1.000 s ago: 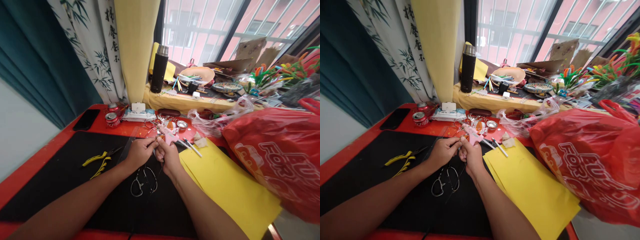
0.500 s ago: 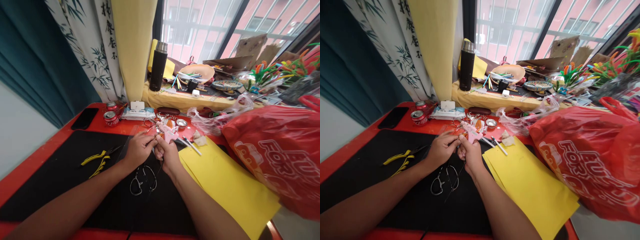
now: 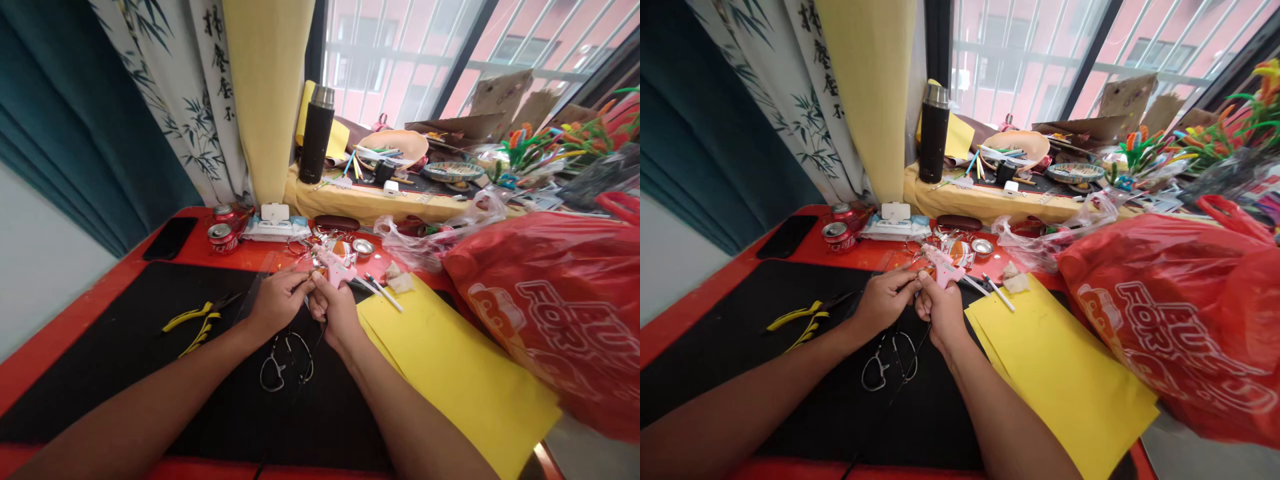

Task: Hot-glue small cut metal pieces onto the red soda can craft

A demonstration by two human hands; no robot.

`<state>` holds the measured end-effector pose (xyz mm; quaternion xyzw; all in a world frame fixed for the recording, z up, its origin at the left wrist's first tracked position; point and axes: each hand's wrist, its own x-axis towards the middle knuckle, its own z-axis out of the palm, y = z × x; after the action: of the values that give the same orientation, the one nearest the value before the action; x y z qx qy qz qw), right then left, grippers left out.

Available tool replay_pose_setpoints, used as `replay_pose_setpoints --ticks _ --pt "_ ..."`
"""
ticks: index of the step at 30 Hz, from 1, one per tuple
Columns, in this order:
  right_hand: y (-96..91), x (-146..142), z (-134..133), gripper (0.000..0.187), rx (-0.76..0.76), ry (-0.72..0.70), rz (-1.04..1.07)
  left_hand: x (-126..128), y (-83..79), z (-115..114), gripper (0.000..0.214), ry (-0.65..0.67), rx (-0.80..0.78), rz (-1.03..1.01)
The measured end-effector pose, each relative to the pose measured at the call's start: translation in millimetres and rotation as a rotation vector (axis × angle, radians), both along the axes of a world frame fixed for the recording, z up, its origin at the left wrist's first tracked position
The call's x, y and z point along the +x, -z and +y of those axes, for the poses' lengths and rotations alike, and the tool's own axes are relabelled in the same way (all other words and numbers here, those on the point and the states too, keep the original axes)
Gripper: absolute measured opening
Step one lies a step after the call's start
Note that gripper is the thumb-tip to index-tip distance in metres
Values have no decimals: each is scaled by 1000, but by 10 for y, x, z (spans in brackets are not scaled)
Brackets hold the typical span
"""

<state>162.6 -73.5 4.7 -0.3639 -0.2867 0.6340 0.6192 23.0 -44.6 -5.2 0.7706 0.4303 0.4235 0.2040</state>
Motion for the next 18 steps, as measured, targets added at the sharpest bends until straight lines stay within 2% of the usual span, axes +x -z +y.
replay_pose_setpoints --ticks 5,7,12,18 --pt "-4 -1 5 63 -4 4 -1 -2 2 -33 27 -9 -50 2" --pt "-7 -2 6 63 1 -1 1 -3 17 -17 26 -12 -2 0" --pt "-15 -2 2 63 15 -9 12 -8 58 55 20 -17 239 28" --pt "-18 -5 -1 64 20 -13 11 -18 70 67 19 -8 285 31"
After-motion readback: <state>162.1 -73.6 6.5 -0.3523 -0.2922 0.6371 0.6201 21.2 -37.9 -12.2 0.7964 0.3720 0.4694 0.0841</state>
